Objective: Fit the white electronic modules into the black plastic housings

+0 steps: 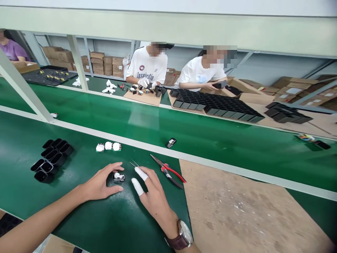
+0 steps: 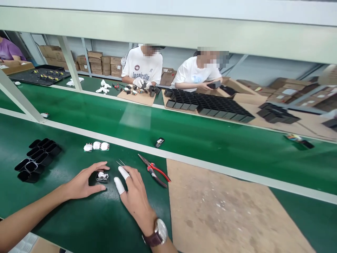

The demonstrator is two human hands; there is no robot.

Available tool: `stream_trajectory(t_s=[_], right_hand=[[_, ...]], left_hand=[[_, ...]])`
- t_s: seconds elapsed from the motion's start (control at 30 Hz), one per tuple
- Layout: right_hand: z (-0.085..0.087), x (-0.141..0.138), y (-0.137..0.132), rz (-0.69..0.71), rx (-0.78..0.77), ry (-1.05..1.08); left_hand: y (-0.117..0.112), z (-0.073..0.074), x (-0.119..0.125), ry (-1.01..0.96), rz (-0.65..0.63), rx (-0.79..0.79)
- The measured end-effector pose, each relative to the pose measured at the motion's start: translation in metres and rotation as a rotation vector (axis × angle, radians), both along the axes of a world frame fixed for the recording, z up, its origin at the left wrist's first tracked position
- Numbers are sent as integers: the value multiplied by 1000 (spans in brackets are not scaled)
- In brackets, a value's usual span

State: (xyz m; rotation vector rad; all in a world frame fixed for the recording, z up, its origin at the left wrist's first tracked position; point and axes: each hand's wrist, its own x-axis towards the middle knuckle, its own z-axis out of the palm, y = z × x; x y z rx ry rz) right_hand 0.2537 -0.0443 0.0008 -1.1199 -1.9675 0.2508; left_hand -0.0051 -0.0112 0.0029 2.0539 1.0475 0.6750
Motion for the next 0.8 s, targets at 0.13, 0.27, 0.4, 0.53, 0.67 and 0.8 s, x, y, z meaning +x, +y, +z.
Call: stream_trajectory(t_s=[0.13,0.27,0.4,0.53,0.67,0.8], right_hand=[[-1,-5,0,108,-6,-1],[0,-16,-4,185,22,-64],[3,-18,-6,180,33,-108],[0,-18,-4,175,-16,-6],[-7,-19,-5,134,-55,68],[-11,-14,-8,143,-20,14]], left_hand=[[4,0,2,-33,81,-12],[2,-1,3,-41,32,5],[-2,-1,3,18,-16,15],[-4,1,3,52,-54,-11],[-6,0,5,-6,-68,74],[-8,-3,6,-14,-51,102]])
